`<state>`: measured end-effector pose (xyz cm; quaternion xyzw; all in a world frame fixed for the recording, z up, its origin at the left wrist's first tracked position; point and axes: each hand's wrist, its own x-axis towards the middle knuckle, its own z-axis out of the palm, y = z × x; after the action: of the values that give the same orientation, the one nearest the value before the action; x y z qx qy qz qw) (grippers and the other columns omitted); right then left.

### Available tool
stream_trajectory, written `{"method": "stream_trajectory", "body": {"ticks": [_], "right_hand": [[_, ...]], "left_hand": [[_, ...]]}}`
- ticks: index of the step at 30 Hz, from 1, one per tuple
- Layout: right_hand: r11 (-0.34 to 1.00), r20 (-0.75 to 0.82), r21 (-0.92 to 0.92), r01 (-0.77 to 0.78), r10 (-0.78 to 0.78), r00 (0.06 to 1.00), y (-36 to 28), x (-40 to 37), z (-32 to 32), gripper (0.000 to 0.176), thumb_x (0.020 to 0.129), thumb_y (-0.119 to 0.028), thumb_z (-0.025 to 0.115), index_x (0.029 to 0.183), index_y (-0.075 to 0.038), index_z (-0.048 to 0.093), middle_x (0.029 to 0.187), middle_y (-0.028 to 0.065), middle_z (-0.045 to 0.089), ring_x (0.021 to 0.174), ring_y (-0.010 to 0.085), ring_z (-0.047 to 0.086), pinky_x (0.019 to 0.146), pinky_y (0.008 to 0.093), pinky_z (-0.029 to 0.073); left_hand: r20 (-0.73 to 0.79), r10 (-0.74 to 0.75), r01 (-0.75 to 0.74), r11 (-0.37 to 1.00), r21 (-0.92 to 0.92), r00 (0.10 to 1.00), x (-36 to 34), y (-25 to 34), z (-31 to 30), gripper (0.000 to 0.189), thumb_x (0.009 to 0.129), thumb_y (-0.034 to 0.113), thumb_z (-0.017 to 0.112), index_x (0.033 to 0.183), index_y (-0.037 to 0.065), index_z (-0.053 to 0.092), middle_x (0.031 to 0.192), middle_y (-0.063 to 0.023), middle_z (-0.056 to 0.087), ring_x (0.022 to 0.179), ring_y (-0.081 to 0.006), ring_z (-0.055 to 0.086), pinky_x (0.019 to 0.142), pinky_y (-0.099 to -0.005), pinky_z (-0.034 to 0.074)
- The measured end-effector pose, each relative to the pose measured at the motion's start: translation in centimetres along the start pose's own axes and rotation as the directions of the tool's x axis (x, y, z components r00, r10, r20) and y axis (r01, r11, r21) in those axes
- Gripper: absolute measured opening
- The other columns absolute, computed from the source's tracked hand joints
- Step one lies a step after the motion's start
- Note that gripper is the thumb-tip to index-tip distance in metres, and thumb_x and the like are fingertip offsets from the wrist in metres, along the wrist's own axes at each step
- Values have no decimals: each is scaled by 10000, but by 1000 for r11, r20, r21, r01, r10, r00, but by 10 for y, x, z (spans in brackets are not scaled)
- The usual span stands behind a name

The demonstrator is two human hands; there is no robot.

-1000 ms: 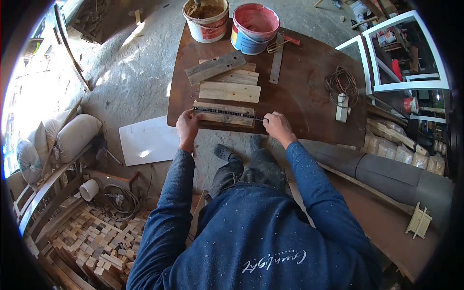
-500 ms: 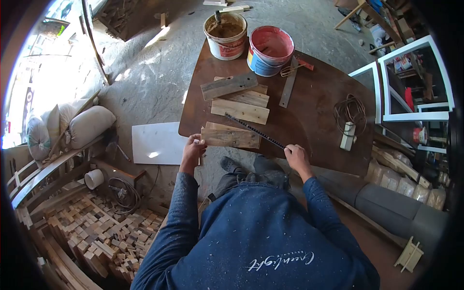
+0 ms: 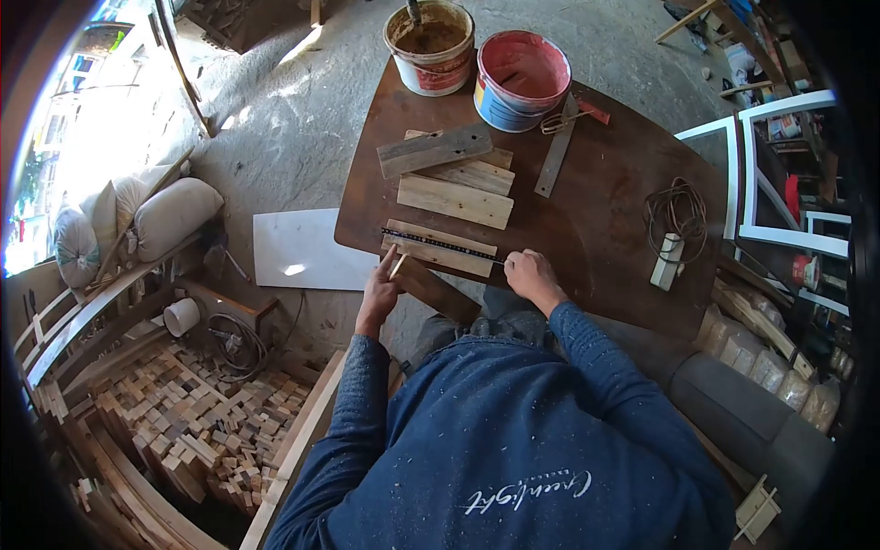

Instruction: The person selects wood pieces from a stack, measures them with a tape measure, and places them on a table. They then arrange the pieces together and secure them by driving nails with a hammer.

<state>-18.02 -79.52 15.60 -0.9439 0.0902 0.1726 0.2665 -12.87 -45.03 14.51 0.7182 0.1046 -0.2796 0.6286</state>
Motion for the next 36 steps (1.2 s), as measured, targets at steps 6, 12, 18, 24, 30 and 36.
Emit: {"method": "stream_trajectory", "body": {"ticks": [6, 12, 18, 24, 30, 36], "right_hand": [[999, -15, -4, -36, 36, 999, 9, 3, -4, 235, 935, -235, 590, 940, -54, 740, 1001, 250, 693, 975, 440, 664, 871, 537, 548], [1000, -46, -7, -30, 30, 999, 7, 0, -4, 215, 928, -223, 601, 930, -54, 734, 992, 238, 696, 952, 434, 667, 858, 530, 553], [999, -74, -24, -44, 42, 996, 8, -2, 3, 214, 926, -221, 601, 928, -53, 733, 990, 237, 694, 949, 431, 666, 850, 529, 552], [948, -32, 317, 9, 1, 999, 8, -11, -21, 247, 950, -254, 606, 986, -35, 713, 1019, 235, 689, 990, 433, 656, 865, 493, 534], [910, 81, 399, -111, 85, 993, 21, -43, -93, 332, 1005, -297, 498, 1038, -33, 696, 1020, 219, 672, 1033, 408, 629, 901, 480, 491], [982, -175, 80, -170, 182, 968, 60, -80, -125, 284, 1002, -259, 518, 1023, -20, 670, 1015, 231, 668, 1026, 440, 615, 905, 510, 488]], "left_hand": [[-63, -17, 42, 906, 422, 998, 14, -17, -4, 685, 867, 21, 612, 1531, 137, 489, 1148, -241, 598, 1034, -356, 644, 925, -396, 522], [-19, -123, 124, 962, 244, 992, 8, 14, 3, 721, 896, -49, 581, 1578, 108, 408, 1148, -90, 695, 889, -174, 694, 756, -316, 588], [19, -137, 133, 981, 140, 990, 12, 2, -5, 688, 928, 0, 603, 1578, 112, 408, 1124, -90, 699, 865, -159, 695, 744, -296, 589], [131, -98, 116, 983, -143, 987, -11, 38, -7, 662, 938, 0, 625, 1563, 108, 434, 1092, -100, 697, 927, -174, 702, 815, -293, 579], [309, -169, 250, 936, -248, 936, -5, 69, 76, 615, 947, -19, 602, 1534, 87, 456, 1201, -100, 655, 1035, -220, 682, 895, -350, 594], [377, -120, 272, 883, -381, 918, 40, 40, 228, 547, 939, -51, 549, 1478, 36, 507, 1325, -128, 636, 1124, -233, 656, 955, -342, 535]]}}
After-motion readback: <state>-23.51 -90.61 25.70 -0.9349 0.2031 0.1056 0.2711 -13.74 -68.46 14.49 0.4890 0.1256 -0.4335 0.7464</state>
